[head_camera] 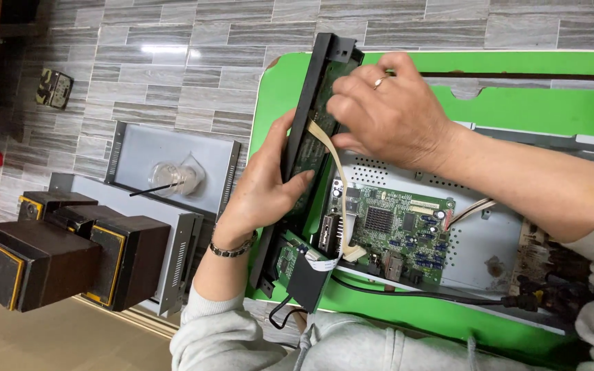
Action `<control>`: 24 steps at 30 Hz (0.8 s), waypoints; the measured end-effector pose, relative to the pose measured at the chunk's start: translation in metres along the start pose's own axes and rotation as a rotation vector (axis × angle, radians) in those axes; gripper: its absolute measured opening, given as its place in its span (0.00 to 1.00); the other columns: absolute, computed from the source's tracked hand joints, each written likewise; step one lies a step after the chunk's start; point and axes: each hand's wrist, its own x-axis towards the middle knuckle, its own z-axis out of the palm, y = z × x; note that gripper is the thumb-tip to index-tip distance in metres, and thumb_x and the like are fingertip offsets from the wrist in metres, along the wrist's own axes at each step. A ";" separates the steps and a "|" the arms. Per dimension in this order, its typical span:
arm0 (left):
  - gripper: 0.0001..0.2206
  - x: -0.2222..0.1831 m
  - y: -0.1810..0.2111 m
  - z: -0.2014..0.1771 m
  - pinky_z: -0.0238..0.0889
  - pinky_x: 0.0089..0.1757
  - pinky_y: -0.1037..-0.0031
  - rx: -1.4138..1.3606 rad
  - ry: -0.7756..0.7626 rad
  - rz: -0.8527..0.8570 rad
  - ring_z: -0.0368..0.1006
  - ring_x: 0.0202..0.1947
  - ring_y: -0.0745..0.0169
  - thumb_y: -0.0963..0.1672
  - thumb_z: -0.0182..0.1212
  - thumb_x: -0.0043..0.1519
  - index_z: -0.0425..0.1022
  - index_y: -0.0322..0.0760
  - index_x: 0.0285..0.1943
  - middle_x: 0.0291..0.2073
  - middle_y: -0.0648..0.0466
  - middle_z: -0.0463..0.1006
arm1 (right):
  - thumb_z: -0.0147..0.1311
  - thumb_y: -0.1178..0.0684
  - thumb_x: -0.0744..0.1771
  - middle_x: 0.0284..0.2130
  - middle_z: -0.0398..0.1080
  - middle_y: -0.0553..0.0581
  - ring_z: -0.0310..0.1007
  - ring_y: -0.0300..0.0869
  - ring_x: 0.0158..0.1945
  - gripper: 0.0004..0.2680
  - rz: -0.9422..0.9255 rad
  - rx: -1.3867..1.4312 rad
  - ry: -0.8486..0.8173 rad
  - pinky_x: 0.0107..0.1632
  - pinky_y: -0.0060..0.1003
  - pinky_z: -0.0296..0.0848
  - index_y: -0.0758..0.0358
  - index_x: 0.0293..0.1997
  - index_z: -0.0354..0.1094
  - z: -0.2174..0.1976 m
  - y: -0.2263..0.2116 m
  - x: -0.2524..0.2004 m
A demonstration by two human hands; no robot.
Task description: Cleaning and reassembling the front panel of an electronic device
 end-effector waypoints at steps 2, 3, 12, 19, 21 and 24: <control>0.35 -0.001 -0.010 0.001 0.54 0.65 0.66 0.005 0.015 -0.019 0.62 0.69 0.52 0.38 0.61 0.59 0.49 0.33 0.76 0.70 0.47 0.63 | 0.43 0.25 0.71 0.45 0.75 0.57 0.76 0.48 0.44 0.23 0.075 0.101 -0.062 0.51 0.47 0.66 0.59 0.50 0.63 -0.003 0.008 -0.008; 0.35 0.000 -0.009 0.000 0.54 0.65 0.66 0.007 0.016 -0.013 0.62 0.69 0.52 0.38 0.61 0.59 0.49 0.33 0.76 0.70 0.47 0.63 | 0.43 0.25 0.71 0.45 0.75 0.57 0.76 0.48 0.44 0.23 0.074 0.095 -0.059 0.51 0.47 0.66 0.59 0.50 0.63 -0.007 0.013 -0.007; 0.34 0.001 0.009 0.003 0.59 0.60 0.68 0.018 -0.035 -0.070 0.68 0.66 0.52 0.39 0.57 0.58 0.49 0.37 0.76 0.69 0.49 0.67 | 0.60 0.55 0.67 0.65 0.64 0.64 0.66 0.52 0.64 0.24 0.720 0.923 -0.364 0.62 0.48 0.65 0.66 0.72 0.55 -0.017 0.042 0.021; 0.34 0.003 0.010 0.004 0.60 0.59 0.68 -0.013 -0.043 -0.085 0.69 0.63 0.53 0.39 0.57 0.58 0.50 0.37 0.76 0.66 0.49 0.69 | 0.66 0.58 0.65 0.31 0.69 0.42 0.56 0.31 0.25 0.13 0.951 1.173 -0.392 0.32 0.27 0.61 0.52 0.55 0.76 0.009 0.044 0.020; 0.34 0.002 0.010 0.005 0.60 0.58 0.68 0.006 -0.049 -0.111 0.70 0.62 0.53 0.39 0.57 0.59 0.49 0.37 0.76 0.66 0.50 0.69 | 0.67 0.60 0.65 0.38 0.77 0.44 0.67 0.30 0.26 0.13 0.958 1.210 -0.353 0.35 0.26 0.72 0.54 0.54 0.76 0.011 0.043 0.020; 0.35 0.003 0.014 0.005 0.56 0.62 0.67 0.003 -0.042 -0.059 0.65 0.67 0.50 0.38 0.56 0.59 0.46 0.34 0.77 0.69 0.46 0.64 | 0.65 0.62 0.64 0.40 0.79 0.44 0.73 0.29 0.31 0.13 1.041 1.291 -0.330 0.37 0.25 0.80 0.53 0.54 0.77 0.010 0.042 0.021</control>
